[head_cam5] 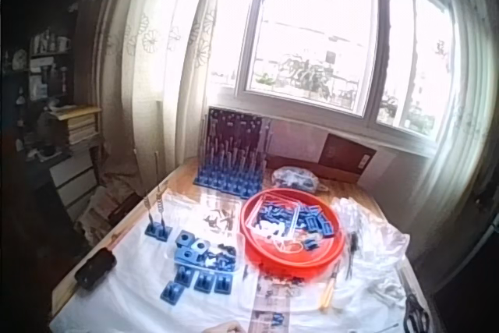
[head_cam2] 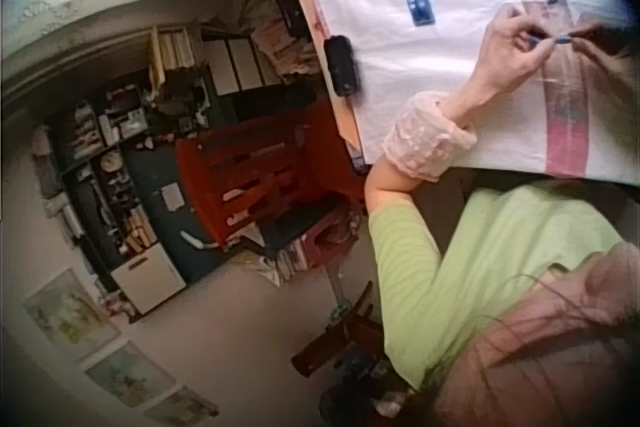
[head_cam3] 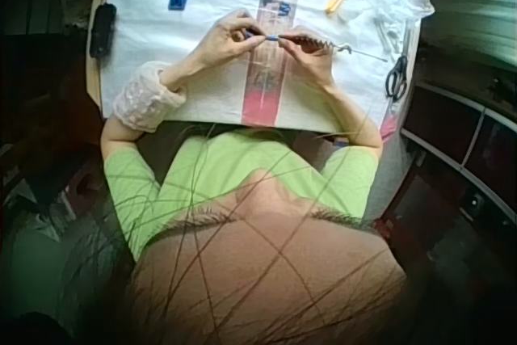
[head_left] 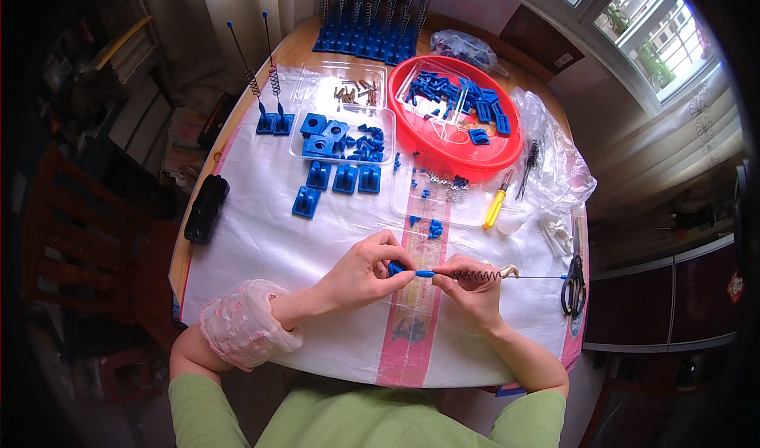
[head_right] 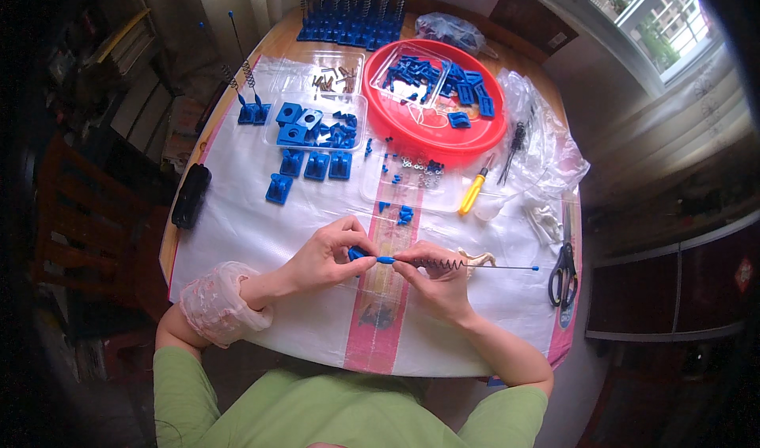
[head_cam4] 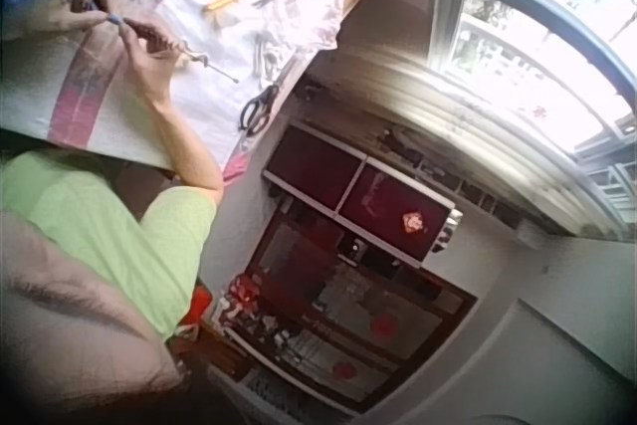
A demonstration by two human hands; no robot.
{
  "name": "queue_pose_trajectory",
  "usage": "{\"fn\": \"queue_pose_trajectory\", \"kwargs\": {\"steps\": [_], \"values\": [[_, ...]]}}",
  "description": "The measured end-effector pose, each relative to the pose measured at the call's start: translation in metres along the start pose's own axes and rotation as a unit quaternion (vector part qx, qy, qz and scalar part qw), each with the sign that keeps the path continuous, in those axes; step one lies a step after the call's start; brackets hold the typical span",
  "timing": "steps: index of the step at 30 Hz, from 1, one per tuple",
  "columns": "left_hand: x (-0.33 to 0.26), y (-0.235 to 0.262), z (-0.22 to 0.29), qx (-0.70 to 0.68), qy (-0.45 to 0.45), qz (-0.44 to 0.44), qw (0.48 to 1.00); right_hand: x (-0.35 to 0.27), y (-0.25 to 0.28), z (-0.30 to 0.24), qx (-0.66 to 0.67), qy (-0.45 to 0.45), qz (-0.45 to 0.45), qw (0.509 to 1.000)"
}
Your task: Assembling a spring and rod into a blue plastic fixture component.
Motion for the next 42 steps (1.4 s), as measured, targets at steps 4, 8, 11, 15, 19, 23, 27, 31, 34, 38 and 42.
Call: {"fn": "queue_pose_trajectory", "kwargs": {"steps": [4, 8, 11, 15, 19, 23, 27, 31, 34, 38, 42], "values": [[-0.001, 0.000, 0.002, 0.001, -0.003, -0.004, 1.000, -0.002, 0.000, 0.003, 0.003, 0.013, -0.005, 1.000], [-0.001, 0.000, 0.005, 0.021, -0.040, 0.015, 0.999, -0.002, 0.001, 0.005, 0.005, 0.005, -0.007, 1.000], [-0.001, 0.000, 0.005, 0.043, -0.051, 0.021, 0.998, -0.001, 0.001, 0.003, -0.006, -0.010, -0.002, 1.000], [-0.003, -0.001, 0.013, 0.068, -0.051, 0.033, 0.996, -0.001, 0.003, 0.005, -0.016, 0.003, -0.010, 1.000], [-0.006, -0.001, 0.021, 0.133, -0.102, 0.061, 0.984, -0.001, 0.003, 0.003, -0.039, 0.027, -0.020, 0.999], [-0.007, -0.002, 0.027, 0.169, -0.152, 0.061, 0.972, -0.002, 0.004, 0.003, -0.046, 0.051, -0.026, 0.997], [-0.008, -0.002, 0.028, 0.192, -0.170, 0.054, 0.965, -0.002, 0.003, 0.002, -0.040, 0.063, -0.028, 0.997], [-0.008, -0.003, 0.030, 0.196, -0.173, 0.063, 0.963, -0.003, 0.003, 0.001, -0.049, 0.062, -0.031, 0.996], [-0.008, -0.003, 0.028, 0.187, -0.163, 0.065, 0.967, -0.003, 0.004, 0.003, -0.064, 0.061, -0.031, 0.996], [-0.005, -0.004, 0.024, 0.147, -0.113, 0.049, 0.981, -0.002, 0.003, 0.005, -0.061, 0.053, -0.027, 0.996], [-0.003, -0.004, 0.020, 0.118, -0.069, 0.016, 0.990, -0.003, 0.002, 0.013, -0.026, 0.041, -0.025, 0.999]]}}
Point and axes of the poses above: each hand's wrist, its own x-axis towards the middle knuckle, its own y-axis out of the back of the hand, z = x × y, the point moved 5 cm from there along x, towards the middle knuckle, and after that the axes turned 7 degrees about -z, right-handed, at the moved point
